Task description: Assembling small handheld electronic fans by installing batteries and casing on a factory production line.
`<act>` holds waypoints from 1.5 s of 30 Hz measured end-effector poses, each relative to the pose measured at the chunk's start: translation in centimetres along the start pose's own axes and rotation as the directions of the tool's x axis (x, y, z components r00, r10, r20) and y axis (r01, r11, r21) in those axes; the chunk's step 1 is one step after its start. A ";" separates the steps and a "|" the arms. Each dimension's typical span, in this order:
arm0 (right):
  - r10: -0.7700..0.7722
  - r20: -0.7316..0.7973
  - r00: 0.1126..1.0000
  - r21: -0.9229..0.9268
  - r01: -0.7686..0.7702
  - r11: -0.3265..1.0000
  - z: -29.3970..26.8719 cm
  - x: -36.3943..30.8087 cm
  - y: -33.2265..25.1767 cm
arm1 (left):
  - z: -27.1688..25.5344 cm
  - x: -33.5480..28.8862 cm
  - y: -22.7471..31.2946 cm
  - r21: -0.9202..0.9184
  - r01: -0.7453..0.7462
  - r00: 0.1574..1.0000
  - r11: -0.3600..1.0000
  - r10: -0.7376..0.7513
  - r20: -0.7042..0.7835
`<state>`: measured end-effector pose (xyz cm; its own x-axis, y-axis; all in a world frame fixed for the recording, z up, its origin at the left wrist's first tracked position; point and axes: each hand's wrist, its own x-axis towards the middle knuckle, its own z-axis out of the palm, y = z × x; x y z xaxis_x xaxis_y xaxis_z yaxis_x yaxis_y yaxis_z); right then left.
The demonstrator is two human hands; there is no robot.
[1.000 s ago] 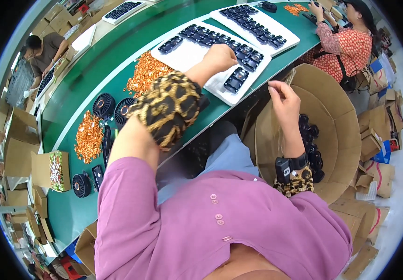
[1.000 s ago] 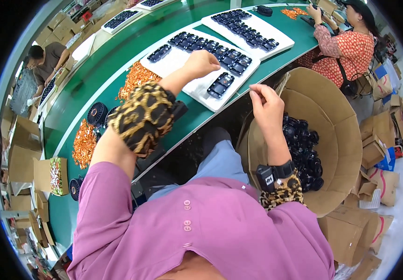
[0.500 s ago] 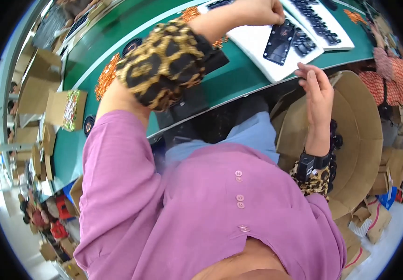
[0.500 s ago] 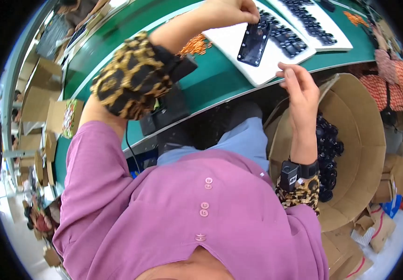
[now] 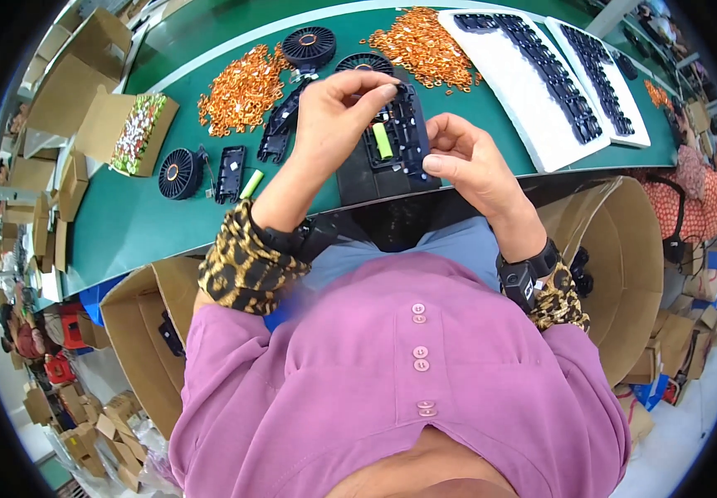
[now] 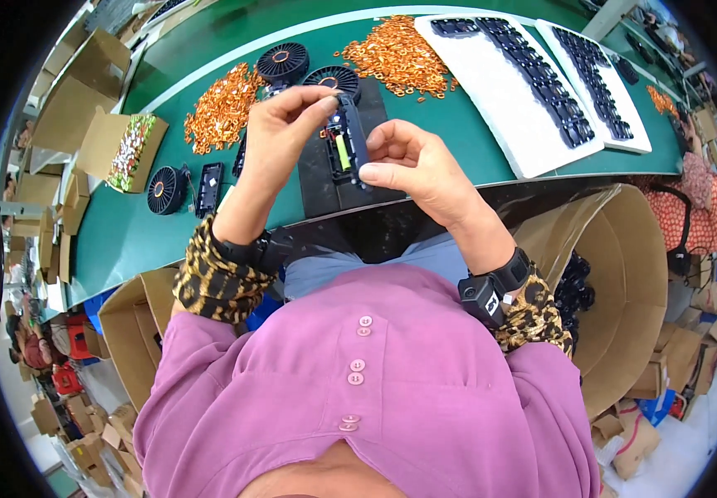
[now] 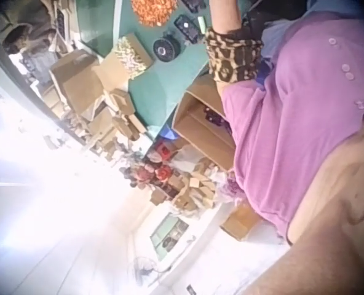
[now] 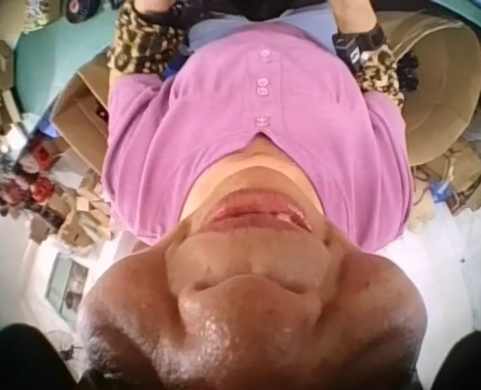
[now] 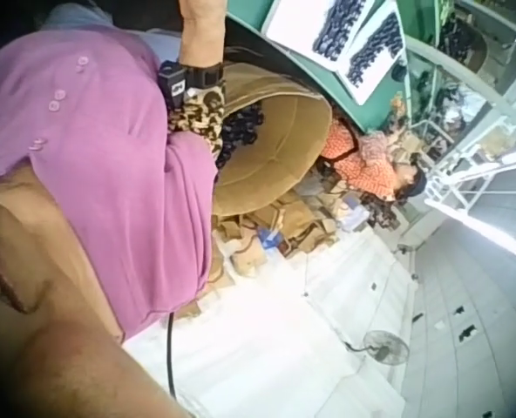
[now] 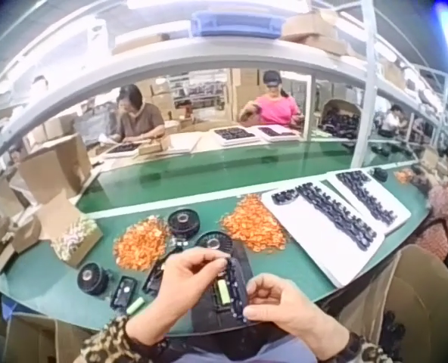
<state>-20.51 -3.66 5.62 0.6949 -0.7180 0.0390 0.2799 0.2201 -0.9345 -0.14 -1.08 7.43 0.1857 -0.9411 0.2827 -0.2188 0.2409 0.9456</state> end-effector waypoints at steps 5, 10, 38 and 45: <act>-0.063 -0.218 0.974 -0.493 -0.054 0.869 0.2 1.2 0.2 | -2.5 -3.2 -4.8 0.205 -0.215 0.959 0.955 0.246 -0.143; -0.177 -0.170 0.969 -0.868 -0.062 0.492 2.1 2.7 1.0 | -1.9 -5.0 -6.3 0.515 -0.339 0.924 0.787 0.380 0.026; -0.271 -0.001 0.963 -1.000 0.008 0.031 4.7 4.9 1.7 | -1.7 -4.6 -7.6 0.491 -0.322 0.918 0.810 0.394 -0.048; -0.249 0.016 0.968 -1.000 0.011 -0.020 5.1 4.7 2.4 | -1.7 -4.7 -7.5 0.484 -0.312 0.923 0.817 0.382 -0.048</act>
<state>-13.19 -3.18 5.37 0.6137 -0.7396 0.2764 -0.6601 -0.6727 -0.3343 2.24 1.93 -0.75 0.1341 -0.7653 0.6295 -0.7009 0.3758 0.6062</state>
